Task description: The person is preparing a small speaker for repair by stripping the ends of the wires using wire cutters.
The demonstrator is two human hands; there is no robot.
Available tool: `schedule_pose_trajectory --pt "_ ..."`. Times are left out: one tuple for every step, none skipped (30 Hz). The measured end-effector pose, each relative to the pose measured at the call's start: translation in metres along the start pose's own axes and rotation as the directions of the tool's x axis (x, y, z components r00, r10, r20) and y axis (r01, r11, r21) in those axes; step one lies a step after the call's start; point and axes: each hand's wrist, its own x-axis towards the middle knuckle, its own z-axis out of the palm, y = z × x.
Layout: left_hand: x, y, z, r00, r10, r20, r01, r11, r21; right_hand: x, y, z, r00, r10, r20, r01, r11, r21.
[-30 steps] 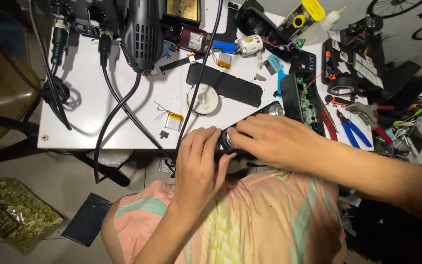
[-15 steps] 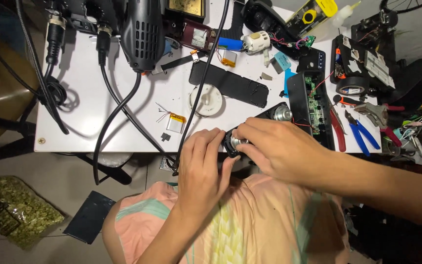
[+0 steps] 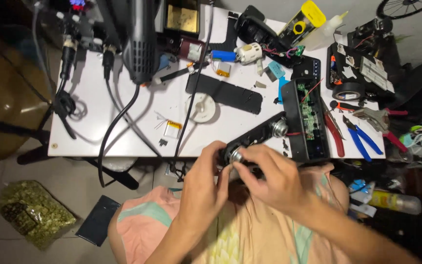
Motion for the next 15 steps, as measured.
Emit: schedule_pose_trajectory --pt "0.002 0.002 -0.002 1.0 0.001 0.006 -0.001 1.0 0.01 -0.006 0.004 0.004 1.0 0.004 -0.008 -0.004 1.0 0.007" --pt "0.004 0.003 -0.003 0.999 -0.042 0.032 0.045 0.994 -0.103 -0.013 0.008 0.008 0.999 0.014 -0.037 -0.014 1.0 0.0" --pt "0.004 0.004 -0.004 0.994 -0.088 0.062 0.099 0.972 -0.212 -0.021 0.012 0.013 0.998 0.026 -0.062 -0.026 1.0 -0.003" --pt "0.004 0.002 -0.004 0.993 -0.094 0.065 0.105 0.974 -0.202 -0.023 0.013 0.015 0.997 0.032 -0.064 -0.032 0.999 0.008" --pt "0.004 -0.001 -0.004 0.98 -0.178 0.087 0.196 0.942 -0.271 -0.026 0.013 0.017 0.995 0.028 -0.095 -0.029 1.0 -0.009" --pt "0.004 -0.003 -0.005 0.959 -0.26 0.114 0.284 0.898 -0.336 -0.028 0.013 0.019 0.992 0.024 -0.125 -0.028 0.999 -0.027" --pt "0.004 -0.006 -0.002 0.957 -0.268 0.115 0.291 0.899 -0.328 -0.028 0.012 0.02 0.992 0.031 -0.125 -0.033 0.999 -0.017" --pt "0.004 -0.008 0.0 0.935 -0.338 0.107 0.354 0.871 -0.341 -0.028 0.012 0.021 0.991 0.051 -0.125 -0.051 0.999 0.005" --pt "0.005 -0.011 0.002 0.909 -0.405 0.1 0.413 0.838 -0.357 -0.027 0.011 0.022 0.99 0.069 -0.125 -0.067 0.997 0.026" --pt "0.005 -0.012 0.002 0.906 -0.41 0.1 0.418 0.838 -0.351 -0.026 0.012 0.022 0.989 0.075 -0.124 -0.071 0.997 0.033" --pt "0.006 -0.013 0.003 0.898 -0.428 0.1 0.434 0.827 -0.356 -0.025 0.012 0.021 0.988 0.086 -0.128 -0.079 0.995 0.064" --pt "0.006 -0.014 0.003 0.889 -0.446 0.1 0.45 0.816 -0.362 -0.023 0.012 0.021 0.986 0.098 -0.132 -0.086 0.992 0.094" --pt "0.006 -0.014 0.003 0.888 -0.449 0.101 0.454 0.816 -0.359 -0.023 0.012 0.019 0.986 0.102 -0.132 -0.089 0.991 0.098" --pt "0.005 -0.014 0.003 0.89 -0.442 0.109 0.448 0.808 -0.382 -0.022 0.011 0.018 0.988 0.108 -0.112 -0.097 0.99 0.099" --pt "0.005 -0.014 0.003 0.893 -0.434 0.12 0.443 0.799 -0.405 -0.022 0.01 0.016 0.989 0.116 -0.093 -0.107 0.989 0.099"
